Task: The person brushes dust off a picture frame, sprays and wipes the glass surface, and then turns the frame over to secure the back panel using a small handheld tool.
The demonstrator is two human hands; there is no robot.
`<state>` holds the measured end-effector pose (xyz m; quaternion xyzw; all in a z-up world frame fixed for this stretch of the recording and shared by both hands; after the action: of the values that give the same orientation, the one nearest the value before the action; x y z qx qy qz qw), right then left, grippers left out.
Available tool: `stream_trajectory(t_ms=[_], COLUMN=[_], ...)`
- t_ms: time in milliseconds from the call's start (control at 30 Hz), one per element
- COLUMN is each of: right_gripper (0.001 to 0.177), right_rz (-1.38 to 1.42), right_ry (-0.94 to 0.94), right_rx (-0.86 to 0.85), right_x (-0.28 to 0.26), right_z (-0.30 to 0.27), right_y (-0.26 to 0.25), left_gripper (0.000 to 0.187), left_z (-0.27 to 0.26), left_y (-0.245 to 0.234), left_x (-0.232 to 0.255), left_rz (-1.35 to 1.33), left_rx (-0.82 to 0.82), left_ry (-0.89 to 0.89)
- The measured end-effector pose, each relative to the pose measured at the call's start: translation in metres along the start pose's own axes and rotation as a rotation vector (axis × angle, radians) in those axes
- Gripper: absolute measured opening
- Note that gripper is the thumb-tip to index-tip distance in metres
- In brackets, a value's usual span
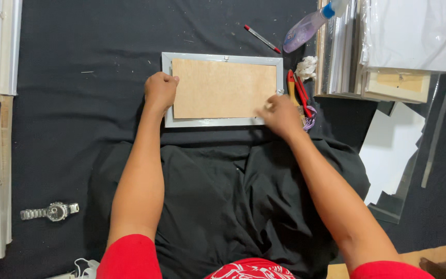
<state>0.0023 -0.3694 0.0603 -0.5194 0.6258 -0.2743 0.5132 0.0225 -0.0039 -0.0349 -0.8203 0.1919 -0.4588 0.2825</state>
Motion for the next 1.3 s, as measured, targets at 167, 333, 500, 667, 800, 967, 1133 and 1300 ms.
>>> stream_trajectory(t_ms=[167, 333, 500, 667, 800, 967, 1133, 1300], right_gripper=[0.059, 0.060, 0.051, 0.047, 0.046, 0.050, 0.052, 0.054], right_rz=[0.172, 0.093, 0.022, 0.015, 0.064, 0.096, 0.136, 0.132], right_ry=[0.280, 0.317, 0.348, 0.385, 0.390, 0.411, 0.405, 0.430], right_rx=[0.276, 0.202, 0.160, 0.136, 0.109, 0.082, 0.028, -0.006], right_x=[0.045, 0.068, 0.070, 0.065, 0.048, 0.066, 0.079, 0.081], right_z=[0.030, 0.055, 0.060, 0.060, 0.055, 0.062, 0.066, 0.065], right_y=[-0.006, 0.013, 0.013, 0.010, -0.003, 0.003, 0.003, 0.003], left_gripper=[0.028, 0.029, 0.029, 0.027, 0.026, 0.027, 0.027, 0.029], left_z=[0.006, -0.004, -0.012, 0.000, -0.008, -0.016, -0.033, -0.022], left_y=[-0.002, -0.012, -0.028, -0.015, -0.021, -0.031, -0.051, -0.039], left_x=[-0.005, 0.004, 0.022, 0.006, 0.015, 0.023, 0.049, 0.038], left_rz=[-0.003, -0.011, 0.013, 0.001, -0.006, -0.047, -0.026, -0.033], left_rx=[0.013, 0.007, -0.007, -0.022, -0.026, -0.011, 0.029, 0.021], left_ry=[-0.012, -0.003, -0.016, -0.033, -0.035, -0.014, 0.019, 0.021])
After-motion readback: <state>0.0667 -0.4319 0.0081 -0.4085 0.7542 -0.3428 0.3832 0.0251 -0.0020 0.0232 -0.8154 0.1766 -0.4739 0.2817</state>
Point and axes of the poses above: each hand's wrist, its own z-axis towards the middle knuckle, its own y-axis out of the palm, x = y × z, the point moved 3 cm from there along z, towards the middle knuckle, and after that the axes turned 5 degrees about z, right-handed, at the moved point
